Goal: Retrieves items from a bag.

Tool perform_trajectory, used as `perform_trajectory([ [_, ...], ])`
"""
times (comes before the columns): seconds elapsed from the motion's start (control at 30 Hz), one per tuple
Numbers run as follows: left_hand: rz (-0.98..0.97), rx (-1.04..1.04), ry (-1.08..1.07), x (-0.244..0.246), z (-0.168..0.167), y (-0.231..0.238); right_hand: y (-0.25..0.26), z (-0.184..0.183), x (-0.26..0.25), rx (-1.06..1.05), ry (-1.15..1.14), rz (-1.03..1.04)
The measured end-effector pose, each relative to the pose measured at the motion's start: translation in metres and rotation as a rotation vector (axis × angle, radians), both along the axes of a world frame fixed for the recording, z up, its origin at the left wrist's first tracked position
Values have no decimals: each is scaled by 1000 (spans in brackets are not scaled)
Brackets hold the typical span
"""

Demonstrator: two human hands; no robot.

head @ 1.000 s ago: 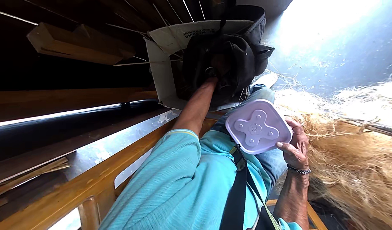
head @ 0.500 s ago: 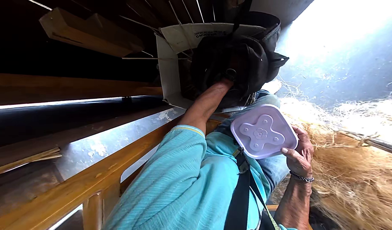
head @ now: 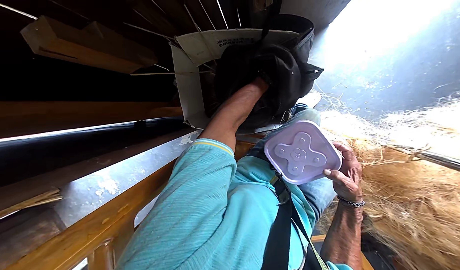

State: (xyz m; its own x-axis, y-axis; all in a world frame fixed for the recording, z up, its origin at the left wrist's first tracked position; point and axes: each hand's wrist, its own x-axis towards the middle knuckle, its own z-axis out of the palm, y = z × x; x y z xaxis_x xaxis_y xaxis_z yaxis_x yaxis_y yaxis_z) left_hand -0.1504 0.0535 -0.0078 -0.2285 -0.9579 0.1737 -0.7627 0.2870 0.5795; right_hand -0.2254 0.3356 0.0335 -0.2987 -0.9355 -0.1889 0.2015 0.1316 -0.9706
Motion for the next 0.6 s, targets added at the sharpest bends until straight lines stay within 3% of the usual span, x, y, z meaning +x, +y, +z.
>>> perform_trajectory([
  [0.1, -168, 92, -295, 9, 4, -15, 2, -1, 0, -7, -17, -1],
  [0.27, -224, 250, -107, -5, 20, -40, 3, -2, 0, -8, -23, -6],
  [0.37, -214, 136, -9, -11, 8, -23, 5, -2, -1, -25, -29, -12],
  [0.43, -210, 118, -58, -6, 6, -17, 7, -4, -1, -32, -39, -20],
  [0.53, -131, 300, -176, 18, -10, -21, 8, -6, -2, -35, -42, -15],
  [0.57, -197, 322, -231, 41, -24, -25, 8, -5, -2, -32, -30, -10],
  [0.6, -328, 491, -366, 60, -16, -35, 7, -3, -2, -24, -12, -10],
])
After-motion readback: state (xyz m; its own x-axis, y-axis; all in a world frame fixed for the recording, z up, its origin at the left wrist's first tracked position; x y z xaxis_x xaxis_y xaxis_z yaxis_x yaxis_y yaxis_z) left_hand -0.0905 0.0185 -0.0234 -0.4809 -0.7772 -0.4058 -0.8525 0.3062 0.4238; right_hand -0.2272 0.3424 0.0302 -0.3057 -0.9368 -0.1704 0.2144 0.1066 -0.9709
